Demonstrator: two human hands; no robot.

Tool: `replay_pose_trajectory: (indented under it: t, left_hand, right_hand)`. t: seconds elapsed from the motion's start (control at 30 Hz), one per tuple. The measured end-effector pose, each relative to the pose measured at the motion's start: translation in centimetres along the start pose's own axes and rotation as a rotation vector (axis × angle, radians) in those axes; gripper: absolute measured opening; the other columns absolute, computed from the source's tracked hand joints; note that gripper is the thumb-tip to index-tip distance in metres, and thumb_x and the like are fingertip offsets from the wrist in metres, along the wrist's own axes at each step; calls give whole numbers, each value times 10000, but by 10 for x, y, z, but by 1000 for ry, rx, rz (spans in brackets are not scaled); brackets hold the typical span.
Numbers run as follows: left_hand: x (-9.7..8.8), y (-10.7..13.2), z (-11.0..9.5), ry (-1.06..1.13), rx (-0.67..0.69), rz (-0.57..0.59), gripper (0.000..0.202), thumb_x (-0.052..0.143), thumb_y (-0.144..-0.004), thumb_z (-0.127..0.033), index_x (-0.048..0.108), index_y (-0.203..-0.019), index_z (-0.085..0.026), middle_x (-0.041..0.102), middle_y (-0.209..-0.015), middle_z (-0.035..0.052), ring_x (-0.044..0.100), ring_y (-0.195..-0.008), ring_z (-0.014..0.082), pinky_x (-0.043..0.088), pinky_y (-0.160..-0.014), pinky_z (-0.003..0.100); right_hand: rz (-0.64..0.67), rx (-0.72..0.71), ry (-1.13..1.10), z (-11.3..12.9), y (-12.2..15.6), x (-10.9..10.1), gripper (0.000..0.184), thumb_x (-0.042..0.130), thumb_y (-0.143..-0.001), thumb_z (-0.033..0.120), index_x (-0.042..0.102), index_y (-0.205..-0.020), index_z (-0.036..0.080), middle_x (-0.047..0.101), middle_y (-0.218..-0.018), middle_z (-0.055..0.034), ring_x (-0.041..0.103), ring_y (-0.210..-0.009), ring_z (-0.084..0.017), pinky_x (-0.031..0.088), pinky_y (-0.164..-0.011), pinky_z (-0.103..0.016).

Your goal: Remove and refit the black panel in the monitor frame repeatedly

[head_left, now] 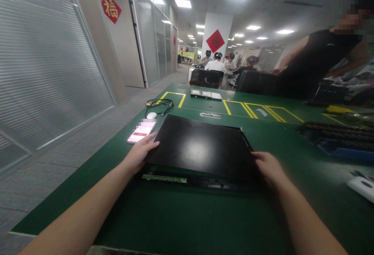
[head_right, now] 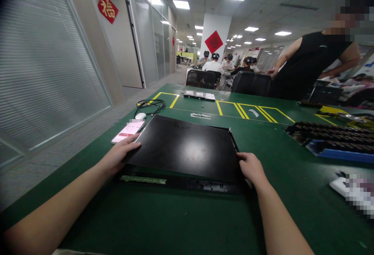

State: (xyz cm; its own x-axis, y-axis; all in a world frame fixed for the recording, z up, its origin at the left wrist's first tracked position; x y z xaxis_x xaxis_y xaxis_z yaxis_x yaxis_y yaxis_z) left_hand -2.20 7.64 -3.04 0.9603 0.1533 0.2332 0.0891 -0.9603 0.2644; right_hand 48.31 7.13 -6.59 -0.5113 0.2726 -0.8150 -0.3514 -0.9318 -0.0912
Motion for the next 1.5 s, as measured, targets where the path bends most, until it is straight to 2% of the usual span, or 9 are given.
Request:
replay_pose_trajectory:
  t: [0.2, 0.37, 0.57, 0.73, 0.9, 1.07, 1.23, 1.4, 1.5]
  left_hand:
    - [0, 0, -4, 6, 23, -4, 581, 696, -802, -49, 664, -1371, -158, 830, -972, 110, 779, -685, 196, 614, -603, 228]
    - [2, 4, -10, 15, 84, -15, 503, 712, -782, -69, 732, -1276, -160, 820, -1076, 112, 793, -840, 221, 621, -676, 225]
    - [-2, 3, -15, -63, 141, -22, 464, 802, -721, -162, 786, -1184, -202, 814, -1120, 94, 771, -1014, 285, 625, -826, 293]
    - [-5, 1, -12, -81, 120, -25, 461, 797, -726, -153, 790, -1181, -231, 821, -1095, 75, 776, -988, 267, 621, -827, 277]
    - [-1, 4, -11, -81, 100, -25, 452, 777, -739, -143, 786, -1184, -220, 821, -1096, 71, 780, -960, 255, 624, -803, 274]
    - [0, 4, -12, -105, 114, -8, 455, 819, -693, -172, 794, -1146, -217, 823, -1080, 75, 770, -991, 283, 618, -852, 322]
    - [-7, -3, -7, -176, 139, -2, 520, 889, -623, -262, 790, -1131, -216, 808, -1124, 96, 733, -1091, 320, 583, -931, 371]
    - [-18, -14, -5, -327, 223, -62, 594, 903, -534, -389, 792, -1085, -196, 764, -1235, 121, 662, -1208, 374, 497, -1050, 472]
    - [-20, -17, -6, -415, 264, -80, 552, 865, -530, -415, 802, -1033, -196, 742, -1284, 121, 623, -1251, 397, 431, -1106, 516]
  right_hand:
    - [-29, 11, 29, 5, 2, -4, 403, 540, -734, 129, 817, -1017, 204, 761, -1131, -93, 705, -1064, -251, 528, -968, -355]
    - [2, 35, 22, 4, 1, -2, 422, 529, -760, 115, 804, -1073, 183, 744, -1192, -112, 691, -1103, -263, 518, -984, -371]
    - [-24, 33, -19, -6, -2, 2, 418, 529, -751, 122, 798, -1066, 180, 752, -1150, -108, 701, -1063, -249, 529, -949, -356]
    - [-47, 26, -13, -6, -2, 0, 413, 535, -725, 129, 807, -1027, 205, 757, -1134, -96, 706, -1048, -250, 544, -919, -350]
    - [-5, 77, -11, -3, 1, -2, 436, 536, -710, 117, 809, -1042, 191, 769, -1092, -106, 721, -1002, -263, 562, -874, -362]
    - [18, 113, -28, -4, 3, -2, 455, 544, -703, 107, 802, -1073, 173, 773, -1089, -118, 727, -991, -268, 565, -870, -374]
    - [28, 116, -64, -9, 2, 1, 490, 524, -697, 59, 797, -1093, 153, 774, -1103, -124, 721, -1029, -267, 550, -896, -364]
    - [87, 160, -120, -10, 3, 5, 504, 555, -698, 67, 789, -1137, 152, 786, -1046, -117, 743, -932, -250, 560, -805, -318]
    - [78, 170, -116, -7, 4, 2, 504, 556, -688, 53, 798, -1118, 155, 786, -1053, -113, 741, -939, -245, 554, -801, -300]
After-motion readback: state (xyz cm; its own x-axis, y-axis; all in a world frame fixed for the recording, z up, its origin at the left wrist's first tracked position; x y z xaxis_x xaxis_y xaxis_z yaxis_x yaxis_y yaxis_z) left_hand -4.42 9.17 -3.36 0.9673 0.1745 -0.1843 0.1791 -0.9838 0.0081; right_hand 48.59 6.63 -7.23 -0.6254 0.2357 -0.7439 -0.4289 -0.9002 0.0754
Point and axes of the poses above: each hand's wrist, its own y-axis away from the middle knuckle, its own x-axis out of the palm, z = x × y, the point moved 8 cm from there along -y, towards the middle knuckle
